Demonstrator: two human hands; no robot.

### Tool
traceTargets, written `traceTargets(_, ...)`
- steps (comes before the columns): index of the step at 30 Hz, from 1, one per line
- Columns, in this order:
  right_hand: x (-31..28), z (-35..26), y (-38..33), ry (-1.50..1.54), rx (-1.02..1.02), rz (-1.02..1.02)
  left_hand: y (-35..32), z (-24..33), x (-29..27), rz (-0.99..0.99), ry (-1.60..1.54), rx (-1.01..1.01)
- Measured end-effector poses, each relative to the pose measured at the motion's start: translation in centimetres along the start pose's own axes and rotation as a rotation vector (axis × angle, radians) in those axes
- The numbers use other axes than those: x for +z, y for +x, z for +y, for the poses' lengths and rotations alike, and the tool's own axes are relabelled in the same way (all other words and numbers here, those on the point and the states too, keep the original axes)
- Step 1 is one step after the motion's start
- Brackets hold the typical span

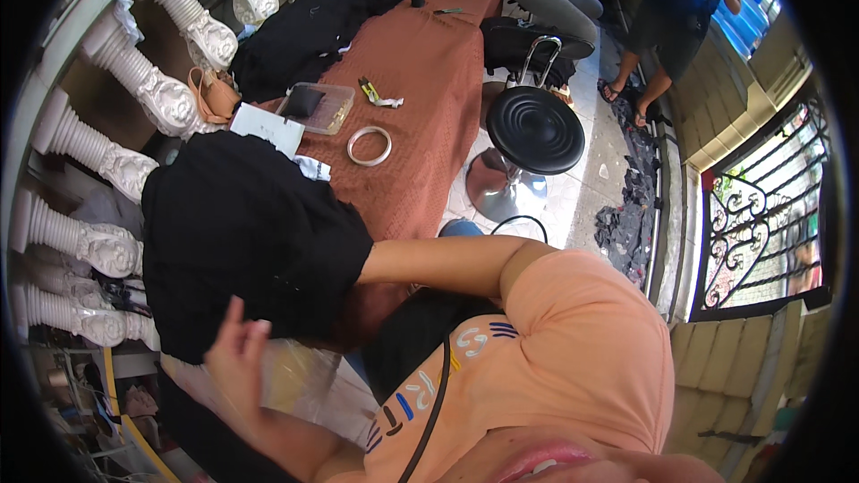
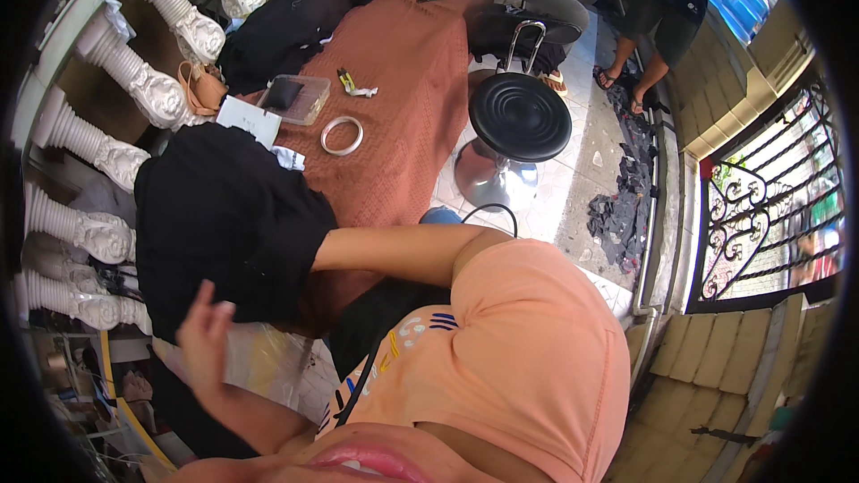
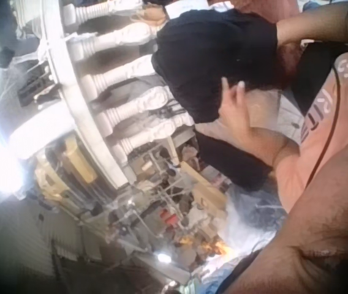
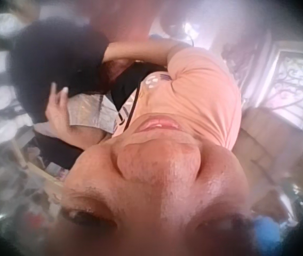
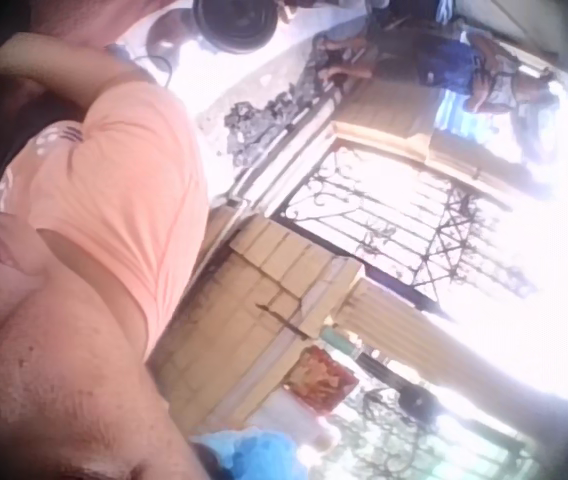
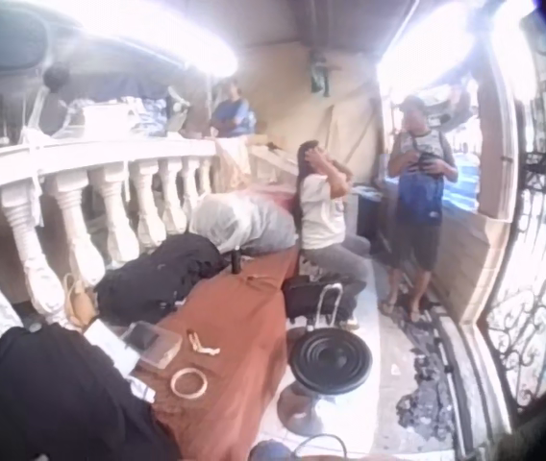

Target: The person labels garments by attaching white tags to black fabric pieces and threading a plastic fastener through them by hand.

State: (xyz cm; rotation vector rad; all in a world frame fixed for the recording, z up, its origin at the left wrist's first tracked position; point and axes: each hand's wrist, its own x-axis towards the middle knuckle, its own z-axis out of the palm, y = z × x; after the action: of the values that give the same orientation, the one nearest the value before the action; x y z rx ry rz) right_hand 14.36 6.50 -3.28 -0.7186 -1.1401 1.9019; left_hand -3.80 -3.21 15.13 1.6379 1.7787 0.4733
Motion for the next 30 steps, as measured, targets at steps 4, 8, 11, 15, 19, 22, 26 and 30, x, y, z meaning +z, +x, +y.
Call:
traceTargets(4,0.2,0.1,-0.4,-0.004,0.001,0.007,-2.9,9.2,-4.2,0.403,-0.072,1.023)
traceTargets(8,0.3,0.0,-0.3,-0.022,-0.005,0.022,-2.7,18.2,-2.9,0.501,-0.065,1.717)
traceTargets(11,0.0,-0.7,-1.0,-0.028,-0.019,0.028,-0.6,25.2,2.1,0.423,0.14,1.813)
traceTargets(15,-0.8,-0.5,-1.8,-0.012,-0.028,0.044,4.2,32.1,10.3,0.303,0.445,1.756)
traceTargets(19,-2.1,-0.5,-1.6,-0.053,-0.023,0.047,7.8,35.4,14.4,0.249,0.625,1.666)
traceTargets(22,-2.7,-0.5,-2.4,-0.089,-0.014,0.068,7.8,36.3,16.0,0.22,0.679,1.66)
traceTargets(26,-2.5,1.4,-2.7,-0.091,0.062,0.044,8.8,35.0,17.7,0.18,0.705,1.615)
traceTargets(30,-3.1,-0.3,-3.5,-0.074,0.008,0.044,9.2,35.6,16.3,0.186,0.692,1.631)
